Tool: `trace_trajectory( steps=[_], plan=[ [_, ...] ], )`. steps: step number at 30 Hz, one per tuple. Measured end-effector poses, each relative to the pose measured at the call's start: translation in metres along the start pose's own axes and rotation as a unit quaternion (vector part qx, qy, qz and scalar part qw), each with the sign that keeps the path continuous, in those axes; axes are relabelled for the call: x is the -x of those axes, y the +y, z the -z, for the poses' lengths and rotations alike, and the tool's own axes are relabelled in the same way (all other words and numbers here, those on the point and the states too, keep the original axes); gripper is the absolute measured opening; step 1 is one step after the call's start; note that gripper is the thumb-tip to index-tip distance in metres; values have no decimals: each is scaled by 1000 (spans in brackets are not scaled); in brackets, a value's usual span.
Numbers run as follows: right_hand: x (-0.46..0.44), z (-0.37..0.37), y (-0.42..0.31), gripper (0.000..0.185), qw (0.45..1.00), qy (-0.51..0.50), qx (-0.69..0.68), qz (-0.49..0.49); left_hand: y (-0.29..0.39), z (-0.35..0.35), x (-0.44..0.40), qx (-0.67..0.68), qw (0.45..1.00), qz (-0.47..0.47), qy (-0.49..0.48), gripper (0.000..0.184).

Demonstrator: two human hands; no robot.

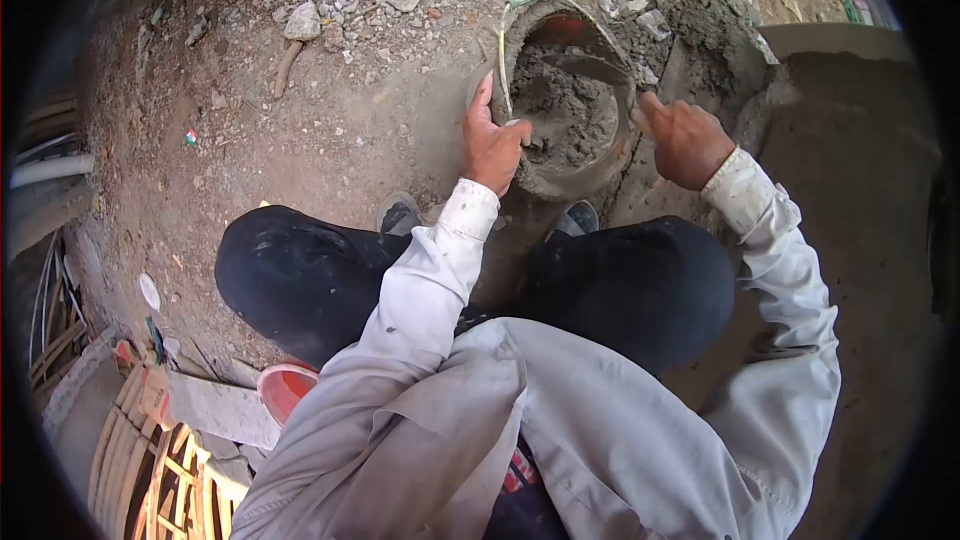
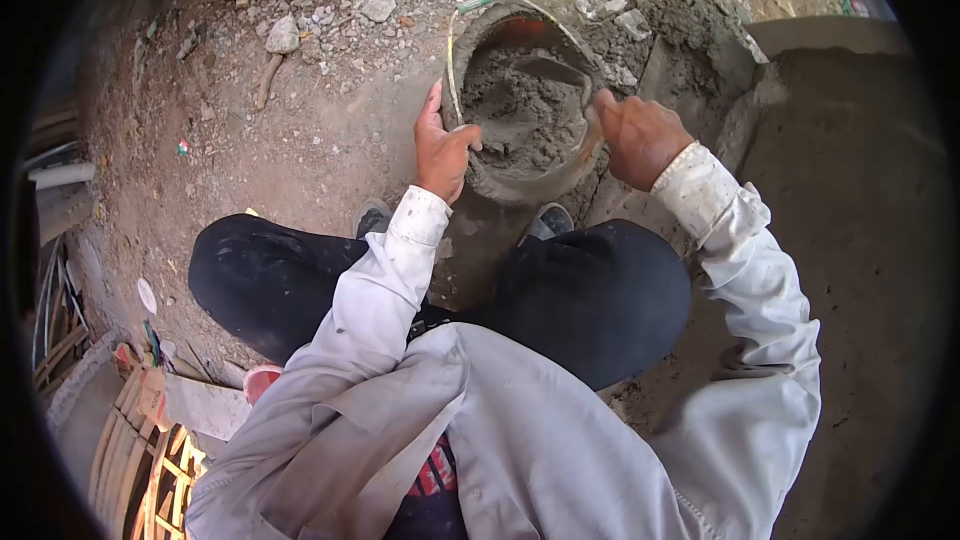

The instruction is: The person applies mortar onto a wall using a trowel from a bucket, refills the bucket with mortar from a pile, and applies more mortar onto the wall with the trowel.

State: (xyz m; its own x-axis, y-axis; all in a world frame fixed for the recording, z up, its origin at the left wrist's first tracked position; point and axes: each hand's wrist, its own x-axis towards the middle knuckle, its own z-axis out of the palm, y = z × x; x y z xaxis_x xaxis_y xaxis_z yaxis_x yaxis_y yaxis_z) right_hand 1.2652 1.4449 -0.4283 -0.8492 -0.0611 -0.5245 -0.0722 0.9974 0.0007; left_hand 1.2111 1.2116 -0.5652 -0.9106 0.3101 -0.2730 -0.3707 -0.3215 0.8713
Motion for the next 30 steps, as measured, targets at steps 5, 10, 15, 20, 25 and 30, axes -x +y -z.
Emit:
trace_trajectory(
  steps=[5, 10, 15, 20, 25, 30],
  plan=[
    [-76, -95, 21, 36, 997, -20, -75, -25, -6, -2, 3, -13, 1000, 3, -3, 84],
    [-8, -60, -29, 43, 981, 11, -150, 119, -6, 11, -1, 5, 1000, 3, 11, 85],
    [-3, -42, -34, 41, 834, -208, -510, -16, -10, 3, -1, 4, 1000, -14, 12, 75],
    [-35, -101, -13, 45, 966, -52, -255, -1, -3, 0, 3, -35, 999, -9, 17, 79],
    [-9, -48, 14, 52, 976, -24, -209, -48, -4, 0, 5, 4, 1000, 1, 26, 74],
    [-34, -95, 27, 51, 989, -15, -116, -89, -8, -5, 1, -14, 999, -4, 31, 72]
  ],
)
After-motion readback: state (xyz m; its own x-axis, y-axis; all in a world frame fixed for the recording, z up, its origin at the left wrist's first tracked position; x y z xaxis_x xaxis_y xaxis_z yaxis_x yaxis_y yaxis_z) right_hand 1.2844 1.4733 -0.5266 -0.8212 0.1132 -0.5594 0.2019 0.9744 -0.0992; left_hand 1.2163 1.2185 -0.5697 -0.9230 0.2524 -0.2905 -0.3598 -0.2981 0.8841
